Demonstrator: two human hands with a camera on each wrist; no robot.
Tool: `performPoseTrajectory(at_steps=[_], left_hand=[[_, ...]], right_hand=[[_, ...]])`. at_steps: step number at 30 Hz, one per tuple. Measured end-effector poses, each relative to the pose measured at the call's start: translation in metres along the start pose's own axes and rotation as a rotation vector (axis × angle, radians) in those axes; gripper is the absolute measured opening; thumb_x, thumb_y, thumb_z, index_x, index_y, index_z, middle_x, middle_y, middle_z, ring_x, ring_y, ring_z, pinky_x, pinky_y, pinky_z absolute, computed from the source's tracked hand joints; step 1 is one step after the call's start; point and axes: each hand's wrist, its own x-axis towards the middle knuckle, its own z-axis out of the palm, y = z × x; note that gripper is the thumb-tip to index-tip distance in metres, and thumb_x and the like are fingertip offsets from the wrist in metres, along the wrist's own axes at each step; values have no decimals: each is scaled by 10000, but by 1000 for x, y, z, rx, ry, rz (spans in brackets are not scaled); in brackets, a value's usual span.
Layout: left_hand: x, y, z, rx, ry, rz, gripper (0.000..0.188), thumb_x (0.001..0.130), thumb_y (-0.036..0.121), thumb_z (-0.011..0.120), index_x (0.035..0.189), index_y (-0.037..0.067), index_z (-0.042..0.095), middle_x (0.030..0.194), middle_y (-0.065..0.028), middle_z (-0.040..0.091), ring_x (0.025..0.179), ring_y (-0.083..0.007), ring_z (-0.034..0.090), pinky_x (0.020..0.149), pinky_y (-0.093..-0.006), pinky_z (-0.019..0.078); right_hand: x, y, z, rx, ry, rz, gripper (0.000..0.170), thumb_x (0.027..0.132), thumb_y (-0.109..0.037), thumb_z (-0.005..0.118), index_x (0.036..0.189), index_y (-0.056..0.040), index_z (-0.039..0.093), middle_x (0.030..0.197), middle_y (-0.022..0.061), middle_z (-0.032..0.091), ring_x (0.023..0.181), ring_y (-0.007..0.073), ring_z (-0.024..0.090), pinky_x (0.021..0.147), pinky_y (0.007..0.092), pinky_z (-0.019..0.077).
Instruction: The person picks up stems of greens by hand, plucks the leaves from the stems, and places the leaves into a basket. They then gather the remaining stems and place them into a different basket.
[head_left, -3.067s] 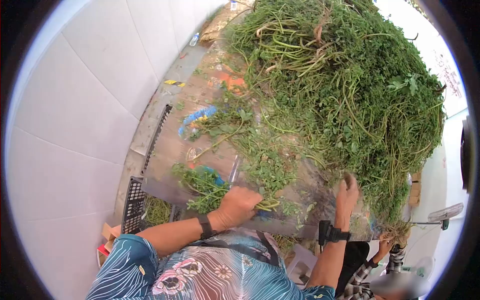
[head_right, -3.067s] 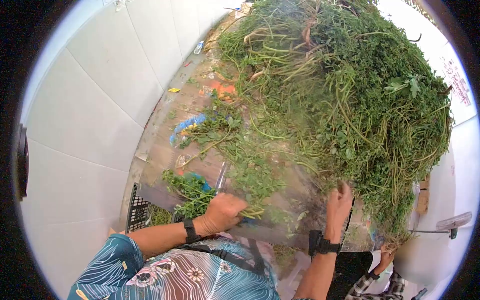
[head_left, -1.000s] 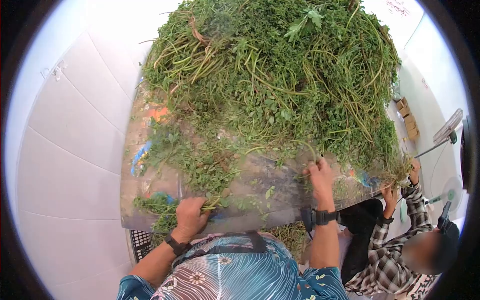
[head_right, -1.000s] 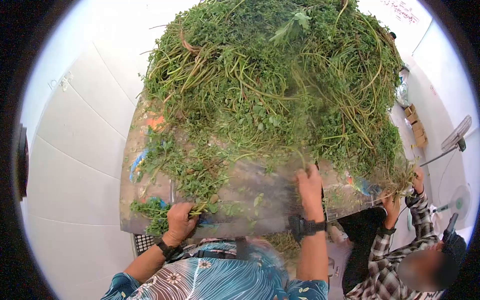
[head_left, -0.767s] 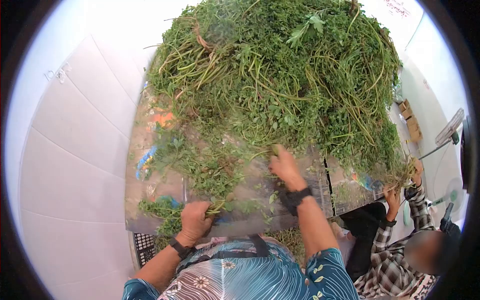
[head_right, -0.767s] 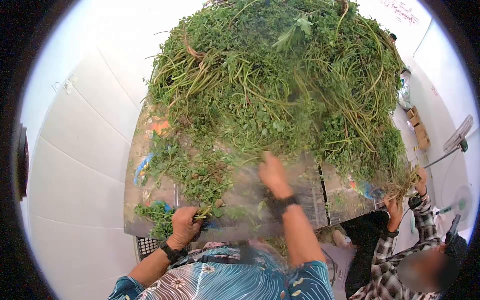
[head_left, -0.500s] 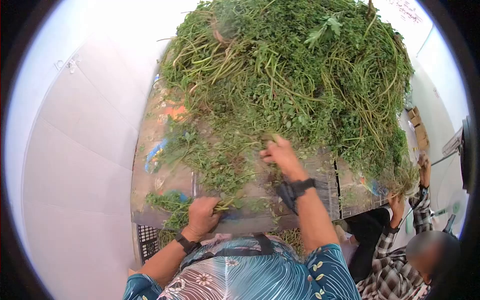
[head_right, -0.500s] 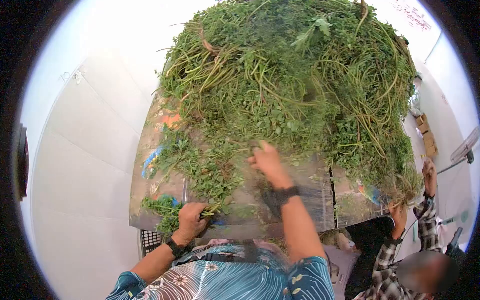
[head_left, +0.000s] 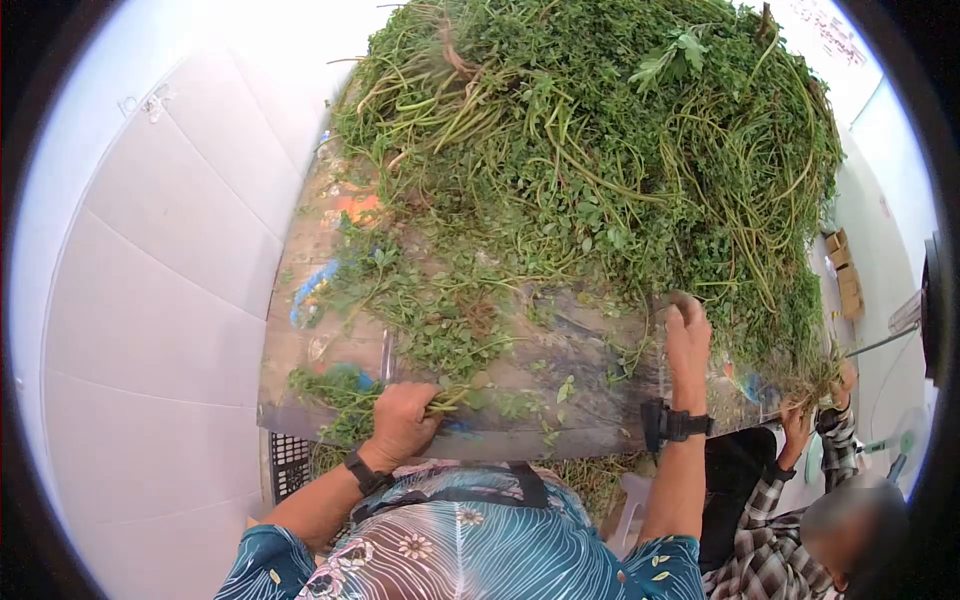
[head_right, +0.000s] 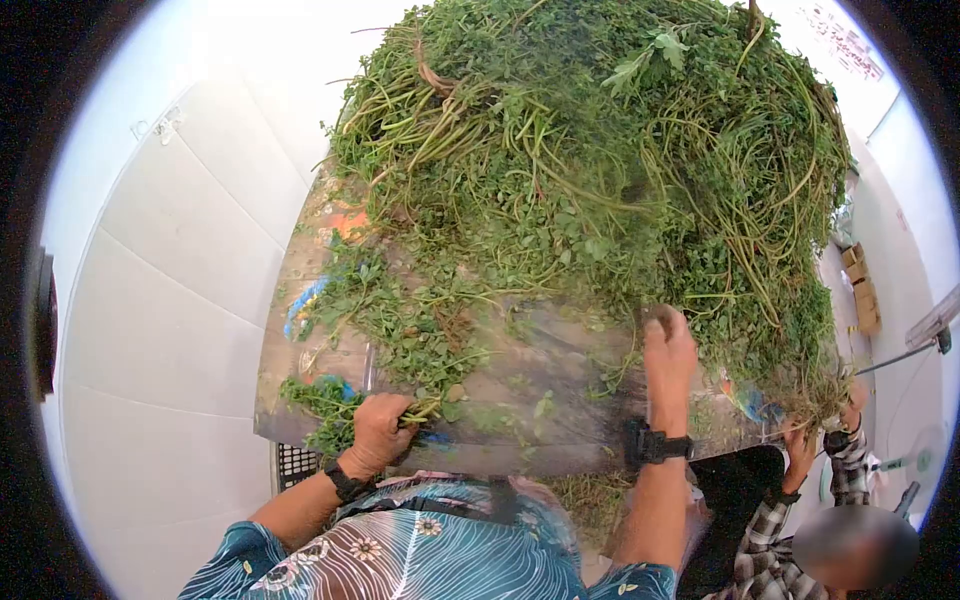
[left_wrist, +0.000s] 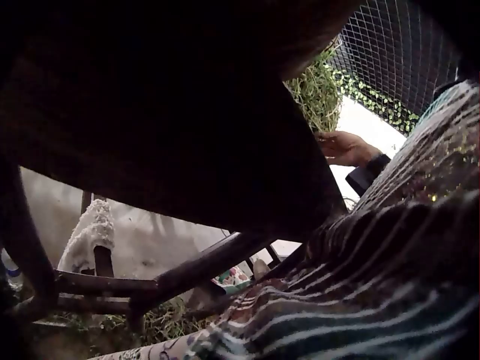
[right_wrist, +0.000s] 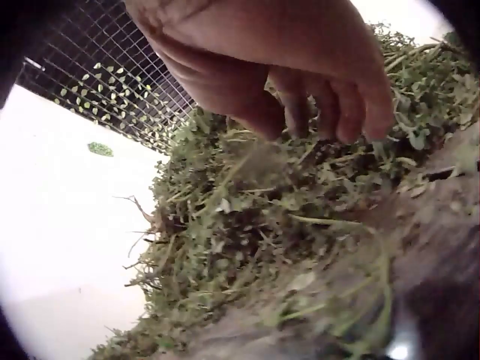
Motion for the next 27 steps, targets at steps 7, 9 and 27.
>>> performPoseTrajectory(at_steps=[7, 9, 27], left_hand=[[-1, -2, 1, -5, 4, -15, 258, 595, 126, 689, 838, 107, 606, 737, -77, 592, 719, -285, 560, 626, -380, 415], [0, 0, -2, -40, 7, -27, 235, 603, 124, 683, 822, 106, 601, 738, -83, 593, 713, -287, 561, 625, -386, 416], [2, -2, -6, -65, -9, -37, 297, 579, 115, 715, 855, 93, 608, 724, -101, 580, 696, -300, 557, 630, -398, 430]], right_hand=[[-40, -90, 110, -89, -618, -204, 470, 782, -194, 570, 1201, -4, 473, 1051, 214, 580, 897, 299, 592, 780, 358, 466], [-53, -105, 140, -260, -622, -333, 547, 766, -212, 594, 1239, 5, 425, 1113, 234, 535, 950, 316, 571, 805, 370, 456], [8, -74, 136, -517, -402, -367, 278, 755, -143, 547, 1011, -38, 528, 907, 199, 595, 845, 366, 575, 716, 458, 454]])
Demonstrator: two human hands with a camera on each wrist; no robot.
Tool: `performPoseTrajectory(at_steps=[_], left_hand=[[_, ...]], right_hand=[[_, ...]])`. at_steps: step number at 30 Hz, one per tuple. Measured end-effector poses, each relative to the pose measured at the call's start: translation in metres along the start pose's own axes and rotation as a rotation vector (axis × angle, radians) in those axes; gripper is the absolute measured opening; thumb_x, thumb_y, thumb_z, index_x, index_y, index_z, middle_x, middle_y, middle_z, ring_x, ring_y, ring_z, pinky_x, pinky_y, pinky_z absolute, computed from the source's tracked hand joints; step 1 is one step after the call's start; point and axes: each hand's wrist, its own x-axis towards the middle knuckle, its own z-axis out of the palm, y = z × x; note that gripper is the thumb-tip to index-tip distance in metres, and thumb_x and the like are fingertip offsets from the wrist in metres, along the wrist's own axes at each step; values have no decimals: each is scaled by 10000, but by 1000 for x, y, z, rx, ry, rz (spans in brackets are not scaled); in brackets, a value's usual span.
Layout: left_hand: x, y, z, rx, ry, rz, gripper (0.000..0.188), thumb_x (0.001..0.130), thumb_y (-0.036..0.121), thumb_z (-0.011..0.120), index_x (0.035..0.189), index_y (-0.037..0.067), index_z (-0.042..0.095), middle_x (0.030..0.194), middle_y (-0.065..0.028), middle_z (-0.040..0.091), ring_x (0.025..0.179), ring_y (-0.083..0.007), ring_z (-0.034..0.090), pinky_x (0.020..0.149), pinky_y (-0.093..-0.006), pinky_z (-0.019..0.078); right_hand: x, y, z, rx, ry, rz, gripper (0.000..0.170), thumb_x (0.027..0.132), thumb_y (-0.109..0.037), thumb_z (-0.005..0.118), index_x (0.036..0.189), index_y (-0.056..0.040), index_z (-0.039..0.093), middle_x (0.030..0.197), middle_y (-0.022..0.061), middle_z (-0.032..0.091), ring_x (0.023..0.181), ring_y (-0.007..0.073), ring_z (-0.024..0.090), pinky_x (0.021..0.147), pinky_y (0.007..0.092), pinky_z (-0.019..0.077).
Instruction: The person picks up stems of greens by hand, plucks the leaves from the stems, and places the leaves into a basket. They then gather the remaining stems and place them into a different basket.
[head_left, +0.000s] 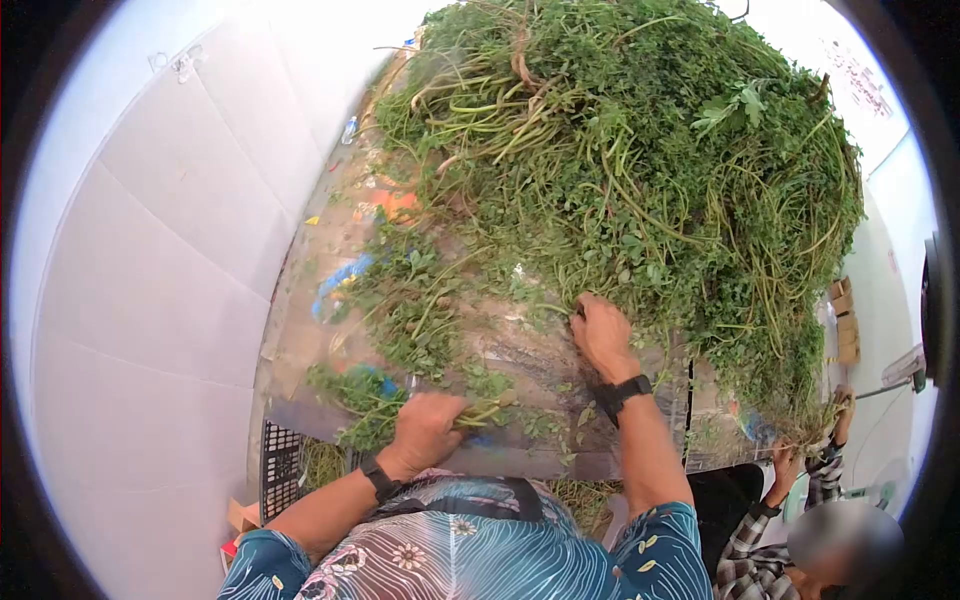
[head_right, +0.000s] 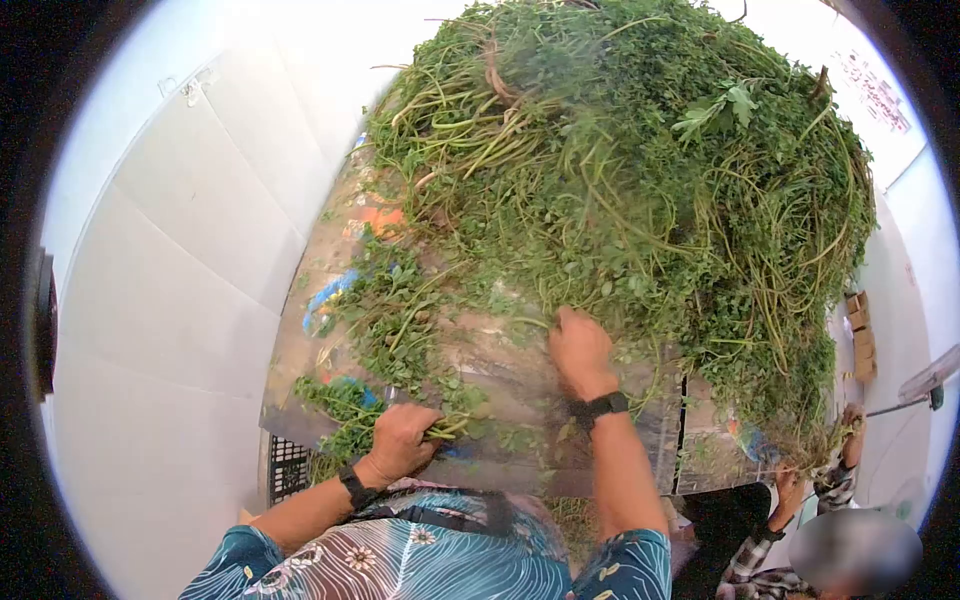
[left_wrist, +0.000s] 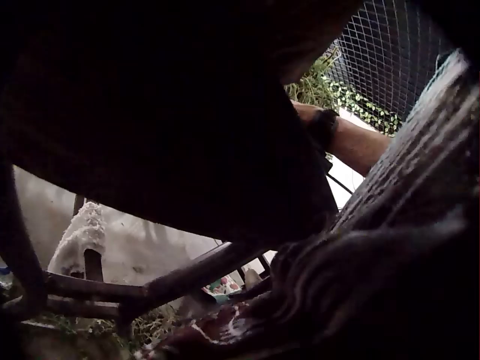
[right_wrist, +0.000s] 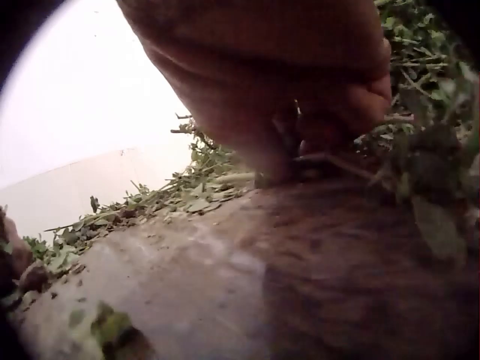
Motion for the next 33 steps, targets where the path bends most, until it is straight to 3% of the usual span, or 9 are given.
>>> performPoseTrajectory(at_steps=[3, 9, 15, 16, 23, 27, 28, 31, 33], left_hand=[[2, 2, -1, 5, -29, -14, 297, 582, 113, 715, 862, 92, 617, 726, -96, 587, 702, -297, 560, 627, -392, 428], [2, 0, -1, 13, -39, 1, 263, 623, 143, 671, 880, 114, 621, 747, -77, 606, 713, -277, 567, 623, -377, 417], [2, 1, 4, 24, -26, -16, 257, 612, 145, 688, 857, 104, 621, 745, -73, 606, 711, -273, 564, 628, -377, 414], [3, 0, 3, 34, -32, -16, 258, 609, 144, 691, 854, 102, 621, 743, -73, 605, 710, -275, 564, 629, -378, 414], [4, 5, 4, 39, -15, -6, 280, 580, 110, 699, 847, 83, 618, 735, -90, 598, 703, -299, 562, 625, -389, 416], [2, 2, 6, 45, 3, 15, 269, 580, 98, 692, 836, 82, 613, 731, -103, 593, 687, -312, 558, 603, -394, 421], [2, 1, 8, 45, 10, 12, 259, 586, 102, 689, 832, 87, 610, 728, -102, 591, 686, -311, 556, 610, -395, 423], [1, -1, 11, 75, 19, 38, 249, 589, 88, 678, 827, 88, 608, 723, -111, 585, 675, -320, 552, 598, -397, 426], [2, 4, 10, 80, 10, 37, 236, 596, 81, 666, 824, 87, 606, 726, -112, 582, 681, -322, 551, 604, -399, 427]], right_hand=[[-7, 15, -8, 12, 80, 8, 225, 771, -163, 548, 967, -55, 531, 816, 207, 601, 786, 381, 579, 666, 465, 446], [-14, 82, -51, -11, 302, 303, 246, 805, -191, 541, 1007, -53, 552, 791, 198, 617, 747, 385, 586, 647, 473, 452], [-31, 133, -61, 54, 437, 375, 297, 801, -191, 545, 1062, -49, 559, 858, 204, 628, 798, 387, 591, 692, 451, 458], [-35, 136, -67, 59, 406, 486, 300, 803, -190, 541, 1064, -43, 563, 909, 193, 631, 837, 379, 592, 723, 439, 458], [-82, 219, -76, 1, 572, 485, 306, 826, -184, 537, 1068, 2, 559, 899, 196, 619, 765, 331, 594, 684, 437, 463], [-97, 209, -98, 94, 514, 654, 366, 817, -176, 540, 1125, 24, 531, 1021, 201, 599, 909, 342, 582, 789, 411, 464], [-101, 214, -91, 78, 649, 511, 316, 827, -151, 531, 1103, 3, 529, 964, 188, 610, 871, 356, 586, 750, 410, 465], [-111, 190, -108, 188, 609, 490, 320, 811, -158, 544, 1079, 15, 537, 963, 205, 608, 879, 356, 586, 768, 403, 457], [-120, 180, -108, 284, 455, 487, 320, 796, -192, 552, 1044, 10, 561, 963, 211, 611, 890, 357, 583, 774, 390, 453]])
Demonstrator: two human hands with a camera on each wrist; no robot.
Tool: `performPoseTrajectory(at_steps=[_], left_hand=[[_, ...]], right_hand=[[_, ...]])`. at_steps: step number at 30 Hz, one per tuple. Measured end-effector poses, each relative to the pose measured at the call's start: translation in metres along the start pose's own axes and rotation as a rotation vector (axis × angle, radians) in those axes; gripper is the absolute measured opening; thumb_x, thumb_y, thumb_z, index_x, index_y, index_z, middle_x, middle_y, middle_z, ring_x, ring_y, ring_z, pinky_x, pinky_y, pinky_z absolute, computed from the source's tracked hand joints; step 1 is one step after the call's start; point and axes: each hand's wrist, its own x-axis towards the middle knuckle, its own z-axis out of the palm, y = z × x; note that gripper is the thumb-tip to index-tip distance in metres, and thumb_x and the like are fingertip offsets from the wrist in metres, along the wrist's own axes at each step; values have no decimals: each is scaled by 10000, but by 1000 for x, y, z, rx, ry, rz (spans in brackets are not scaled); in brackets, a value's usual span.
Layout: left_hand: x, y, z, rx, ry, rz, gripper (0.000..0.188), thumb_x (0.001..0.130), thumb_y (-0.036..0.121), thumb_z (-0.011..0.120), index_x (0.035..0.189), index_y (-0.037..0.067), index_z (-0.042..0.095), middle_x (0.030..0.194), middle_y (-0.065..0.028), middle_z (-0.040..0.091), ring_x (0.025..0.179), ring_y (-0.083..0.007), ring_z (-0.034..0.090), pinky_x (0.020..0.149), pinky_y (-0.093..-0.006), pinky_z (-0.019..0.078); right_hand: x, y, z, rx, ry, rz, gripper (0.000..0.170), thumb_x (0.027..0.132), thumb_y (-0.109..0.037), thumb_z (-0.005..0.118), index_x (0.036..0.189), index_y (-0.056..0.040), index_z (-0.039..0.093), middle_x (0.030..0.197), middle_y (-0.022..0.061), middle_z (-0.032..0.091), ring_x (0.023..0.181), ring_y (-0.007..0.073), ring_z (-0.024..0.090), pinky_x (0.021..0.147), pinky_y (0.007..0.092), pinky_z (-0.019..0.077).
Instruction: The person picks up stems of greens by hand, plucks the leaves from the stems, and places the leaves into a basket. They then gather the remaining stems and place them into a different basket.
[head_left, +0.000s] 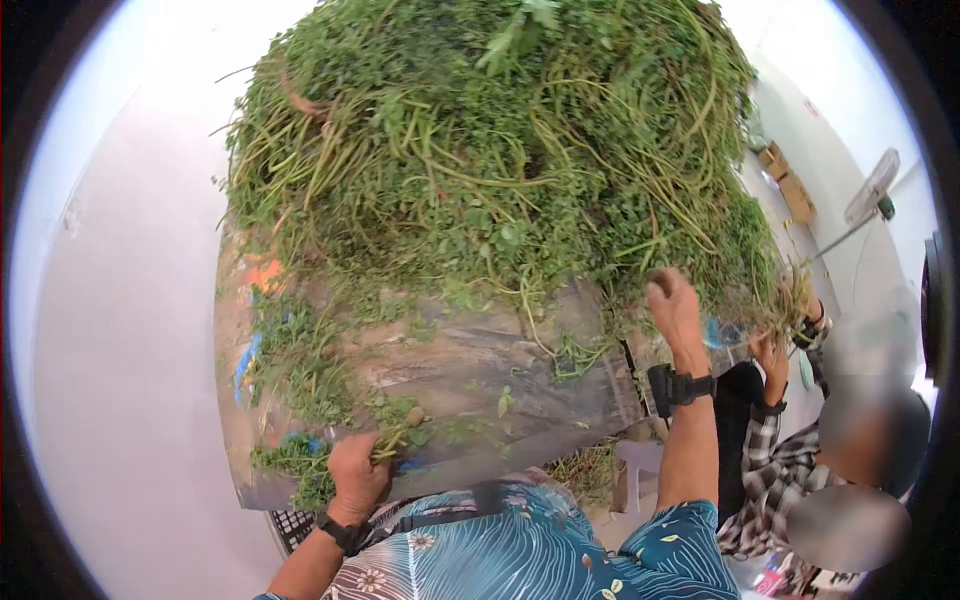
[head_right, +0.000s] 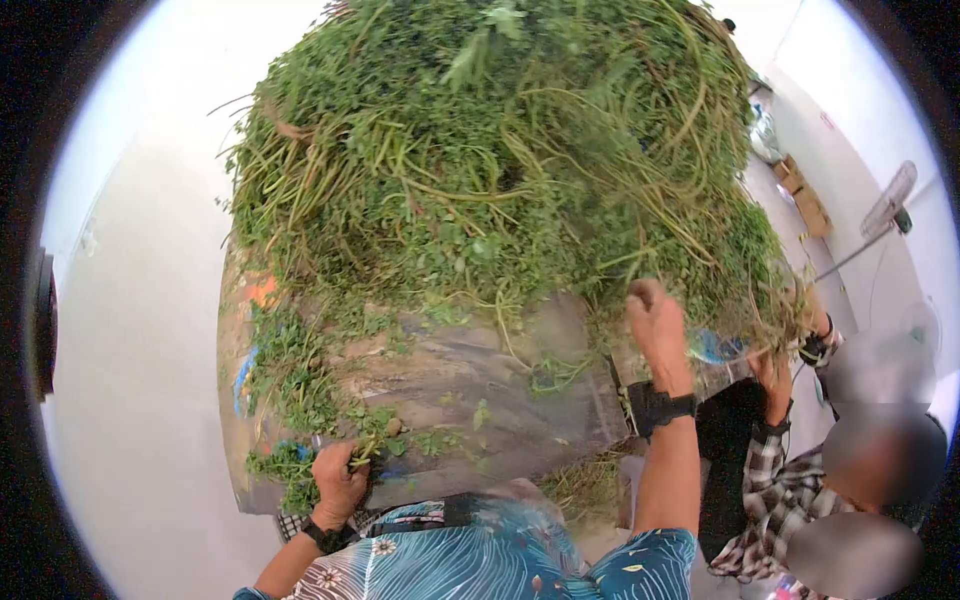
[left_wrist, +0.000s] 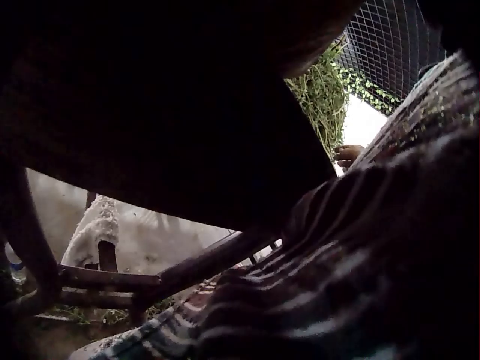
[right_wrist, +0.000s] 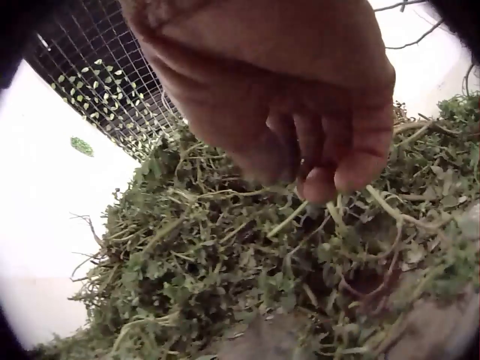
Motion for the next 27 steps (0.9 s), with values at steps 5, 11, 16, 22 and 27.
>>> performPoseTrajectory(at_steps=[5, 11, 16, 22, 27], left_hand=[[0, -1, -2, 18, -67, 18, 222, 620, 77, 653, 835, 79, 599, 736, -124, 581, 701, -332, 552, 612, -407, 431], [23, 50, -17, -25, -446, 44, 284, 707, 124, 653, 969, 92, 546, 771, -168, 587, 704, -377, 578, 591, -451, 455], [56, 22, 0, 136, -447, 96, 266, 736, 118, 619, 979, 80, 516, 780, -181, 586, 718, -381, 577, 606, -448, 460], [97, -4, -48, -100, -95, -65, 154, 787, 118, 596, 913, 35, 567, 772, -112, 593, 632, -283, 563, 568, -394, 438], [143, 66, -117, -956, 183, -240, 177, 894, 249, 547, 913, 75, 522, 746, -9, 528, 649, -117, 471, 574, -276, 386]], right_hand=[[-44, 3, 4, -84, -311, -49, 321, 783, -225, 553, 1020, -10, 575, 942, 204, 616, 890, 371, 575, 766, 416, 453], [-74, -26, 32, -29, -707, -175, 339, 787, -234, 558, 1032, 1, 560, 936, 220, 601, 924, 390, 556, 794, 443, 437], [-74, -37, 43, 150, -423, -288, 372, 829, -201, 542, 1123, 25, 514, 1006, 221, 587, 923, 337, 573, 777, 387, 450], [-63, -39, 14, 246, -567, -33, 336, 844, -200, 534, 1109, 6, 533, 974, 153, 605, 890, 243, 570, 788, 334, 440], [-68, -51, 14, 351, -497, -52, 326, 819, -206, 522, 1059, 12, 552, 975, 195, 615, 905, 316, 591, 796, 354, 455]])
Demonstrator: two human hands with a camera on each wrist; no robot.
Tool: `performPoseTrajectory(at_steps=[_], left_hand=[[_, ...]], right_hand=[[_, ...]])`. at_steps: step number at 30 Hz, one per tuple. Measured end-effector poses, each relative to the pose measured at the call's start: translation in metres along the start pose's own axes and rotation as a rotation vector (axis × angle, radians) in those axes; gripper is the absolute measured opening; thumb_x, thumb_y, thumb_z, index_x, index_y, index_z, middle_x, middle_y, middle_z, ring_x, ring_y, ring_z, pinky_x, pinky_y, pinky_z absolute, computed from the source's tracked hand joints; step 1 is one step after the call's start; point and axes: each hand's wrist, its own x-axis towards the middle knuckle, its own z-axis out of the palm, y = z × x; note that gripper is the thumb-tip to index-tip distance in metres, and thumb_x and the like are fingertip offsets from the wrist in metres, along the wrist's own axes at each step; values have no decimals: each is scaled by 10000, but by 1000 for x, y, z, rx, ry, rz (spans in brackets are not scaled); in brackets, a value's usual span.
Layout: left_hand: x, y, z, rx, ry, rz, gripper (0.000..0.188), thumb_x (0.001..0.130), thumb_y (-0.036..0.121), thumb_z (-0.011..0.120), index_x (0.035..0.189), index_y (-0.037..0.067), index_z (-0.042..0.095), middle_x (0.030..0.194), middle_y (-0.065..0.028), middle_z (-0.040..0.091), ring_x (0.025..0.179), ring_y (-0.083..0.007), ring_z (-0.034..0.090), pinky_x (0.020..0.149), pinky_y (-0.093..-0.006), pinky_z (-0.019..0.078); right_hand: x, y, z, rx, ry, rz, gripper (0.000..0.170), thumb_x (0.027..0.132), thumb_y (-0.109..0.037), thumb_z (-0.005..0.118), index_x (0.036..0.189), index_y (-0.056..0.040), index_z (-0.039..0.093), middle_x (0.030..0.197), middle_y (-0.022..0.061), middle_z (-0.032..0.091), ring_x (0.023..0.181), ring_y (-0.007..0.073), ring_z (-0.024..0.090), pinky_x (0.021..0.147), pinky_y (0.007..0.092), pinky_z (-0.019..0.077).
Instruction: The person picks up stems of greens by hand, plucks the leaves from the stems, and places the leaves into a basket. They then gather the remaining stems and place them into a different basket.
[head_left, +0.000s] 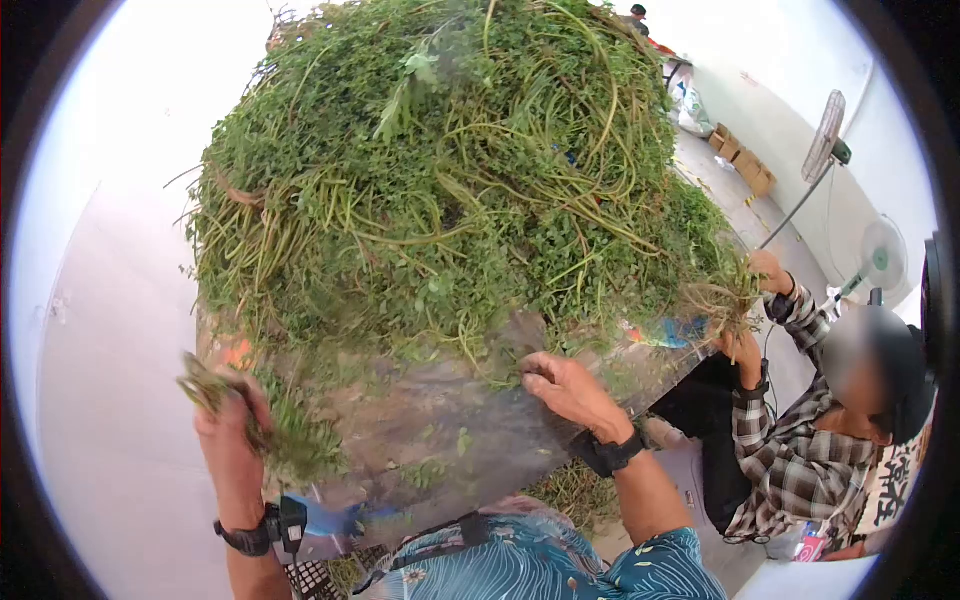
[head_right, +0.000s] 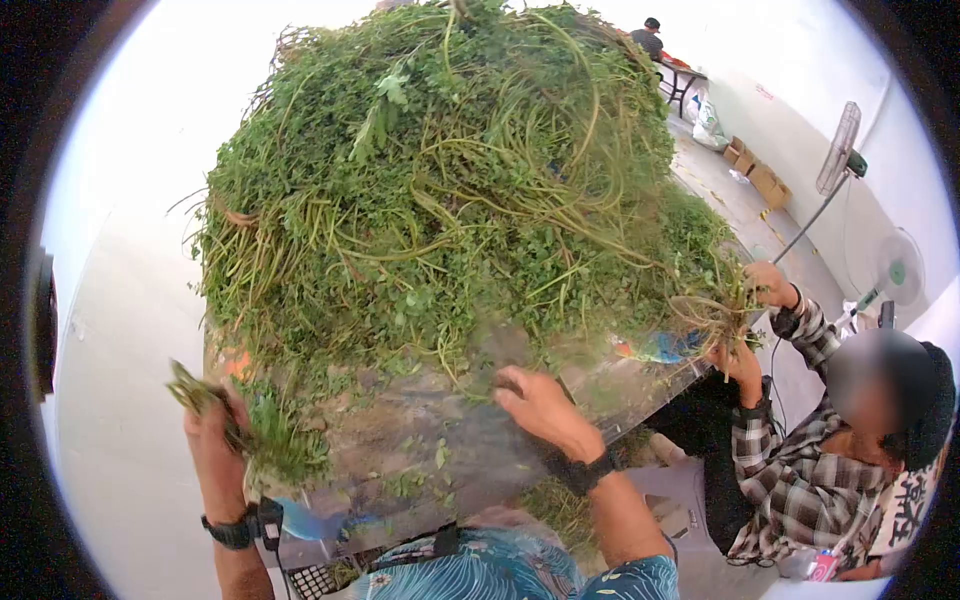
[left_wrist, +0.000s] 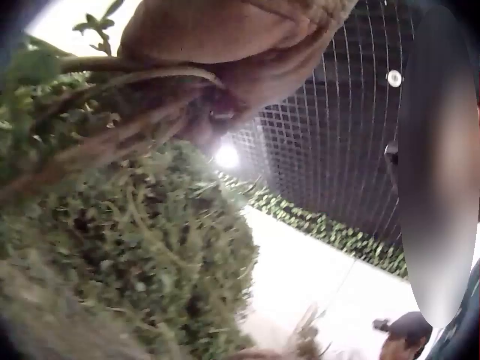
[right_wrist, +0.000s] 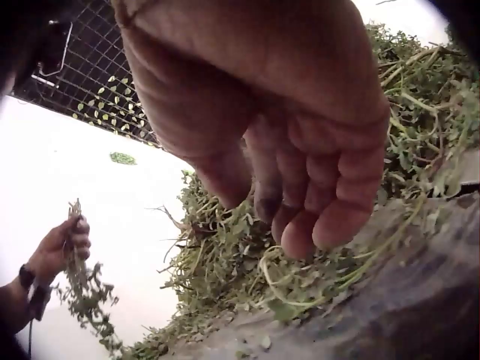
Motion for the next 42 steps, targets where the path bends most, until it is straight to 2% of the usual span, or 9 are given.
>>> performPoseTrajectory(at_steps=[5, 9, 11, 15, 17, 20, 27, 32, 42], left_hand=[[17, 17, 45, -1021, -238, 60, 222, 936, 303, 450, 988, 97, 511, 985, -15, 512, 887, -149, 473, 812, -289, 407], [10, -59, 76, -458, -146, -218, 244, 932, 246, 461, 1026, 33, 536, 931, -37, 566, 923, -191, 522, 840, -337, 431], [5, -152, 79, -866, -223, -601, 220, 897, 265, 522, 1000, 75, 566, 907, -62, 601, 843, -189, 556, 787, -320, 453], [-32, -114, 81, 383, -628, -286, 256, 874, 172, 487, 1092, 41, 519, 931, -89, 591, 864, -180, 550, 741, -310, 440], [-35, -124, 102, 382, -527, 270, 329, 853, 180, 506, 1140, 20, 479, 976, -123, 579, 898, -177, 539, 719, -323, 433], [-33, -122, 130, -463, -388, -639, 378, 831, 183, 542, 1162, 18, 464, 1029, -172, 559, 948, -241, 538, 757, -350, 432], [-28, -128, 16, 1100, -645, 276, 472, 766, 226, 643, 1196, 110, 487, 1226, -136, 451, 1174, -299, 407, 981, -446, 298], [-16, -146, -50, 1403, -485, 196, 485, 735, 220, 667, 1176, 104, 501, 1259, -117, 424, 1218, -292, 350, 989, -502, 237], [27, -162, -96, 1204, -149, -143, 575, 761, 329, 638, 1253, 93, 456, 1341, -160, 363, 1256, -324, 313, 967, -529, 262]], right_hand=[[-2, -11, 12, 95, 57, -17, 303, 818, -185, 528, 1041, 16, 569, 943, 178, 631, 881, 272, 606, 789, 337, 457], [-9, -4, 9, 73, 165, 50, 219, 848, -108, 508, 1023, 13, 564, 893, 88, 615, 785, 159, 589, 712, 296, 464], [-14, -10, 9, 185, 320, 91, 281, 808, -116, 534, 1058, 10, 556, 949, 129, 609, 854, 225, 583, 777, 328, 452], [-10, -59, 24, -119, 226, -114, 446, 761, -104, 597, 1173, 21, 483, 1149, 205, 536, 1041, 299, 530, 891, 357, 408], [0, -51, 60, -245, 53, -227, 587, 732, -108, 644, 1247, 38, 403, 1272, 247, 435, 1183, 355, 432, 969, 388, 352], [14, -50, 89, -56, -125, -111, 568, 753, -128, 624, 1240, 59, 401, 1270, 273, 426, 1190, 398, 410, 971, 413, 353], [3, -7, 50, -490, -194, 122, 549, 838, -275, 530, 1236, 84, 409, 1077, 303, 543, 1019, 401, 535, 831, 434, 428], [2, 23, 52, -376, -143, 201, 720, 883, -478, 431, 1308, 94, 326, 1208, 315, 452, 1118, 429, 454, 857, 487, 402], [13, 63, 64, -364, 66, 135, 651, 848, -323, 566, 1283, 113, 357, 1092, 267, 550, 938, 307, 557, 794, 398, 438]])
